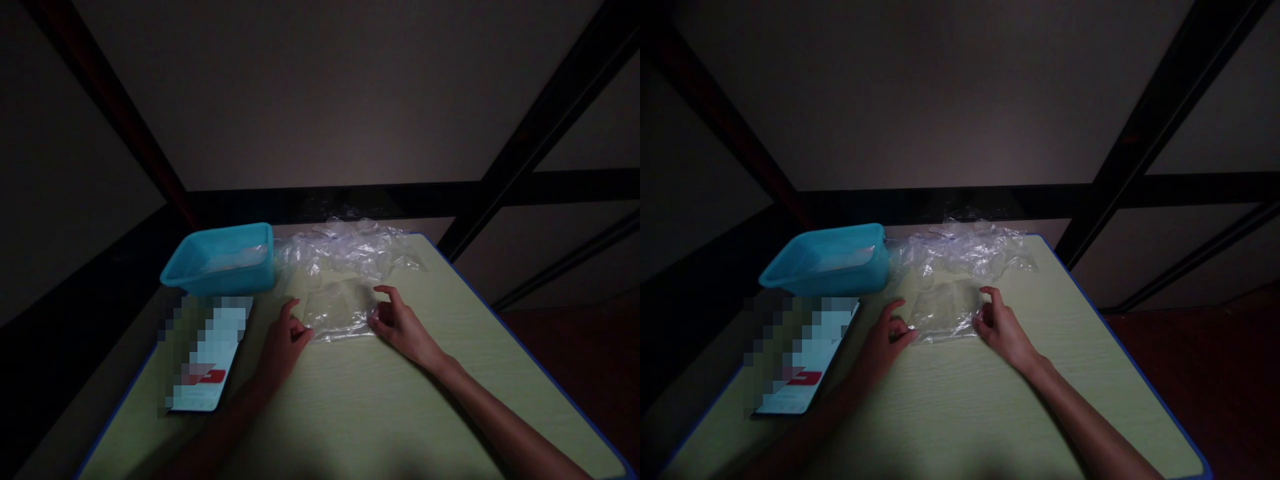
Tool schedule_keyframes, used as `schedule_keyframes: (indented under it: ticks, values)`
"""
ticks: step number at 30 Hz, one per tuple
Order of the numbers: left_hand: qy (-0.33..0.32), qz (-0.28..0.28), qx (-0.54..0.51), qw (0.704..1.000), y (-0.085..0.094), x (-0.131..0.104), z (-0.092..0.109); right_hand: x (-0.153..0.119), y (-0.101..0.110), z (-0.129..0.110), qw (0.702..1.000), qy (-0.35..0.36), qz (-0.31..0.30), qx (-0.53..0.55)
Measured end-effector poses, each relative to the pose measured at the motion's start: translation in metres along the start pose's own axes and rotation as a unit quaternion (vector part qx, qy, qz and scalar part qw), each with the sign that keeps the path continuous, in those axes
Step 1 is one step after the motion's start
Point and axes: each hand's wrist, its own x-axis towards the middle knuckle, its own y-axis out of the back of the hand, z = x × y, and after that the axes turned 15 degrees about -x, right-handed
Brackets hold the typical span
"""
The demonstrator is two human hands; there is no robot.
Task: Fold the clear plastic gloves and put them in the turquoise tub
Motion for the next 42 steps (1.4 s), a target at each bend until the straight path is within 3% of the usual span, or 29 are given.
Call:
schedule_keyframes:
  ticks: [13,21,27,30,33,36,42]
  values:
    - [-0.016,-0.017,0.01,1.0,0.001,-0.001,0.0,-0.002,0.0,-0.001,0.998,-0.002,0.032,-0.045]
    - [-0.069,-0.019,0.068,0.995,-0.002,0.0,-0.009,-0.004,-0.003,-0.002,0.988,0.01,0.038,-0.148]
    - [-0.148,0.003,0.13,0.98,-0.002,-0.01,-0.007,-0.01,-0.001,-0.003,0.955,0.1,0.116,-0.255]
    - [-0.239,-0.089,0.207,0.944,-0.004,-0.019,-0.002,-0.014,-0.003,-0.011,0.942,0.177,0.066,-0.276]
    - [-0.264,-0.175,0.27,0.909,-0.006,-0.025,0.001,-0.016,-0.008,-0.015,0.922,0.225,-0.013,-0.314]
    - [-0.271,-0.214,0.309,0.886,-0.005,-0.026,0.0,-0.016,-0.011,-0.011,0.908,0.24,-0.063,-0.337]
    - [-0.273,-0.273,0.359,0.85,-0.002,-0.024,0.0,-0.015,-0.011,-0.002,0.898,0.253,-0.102,-0.345]
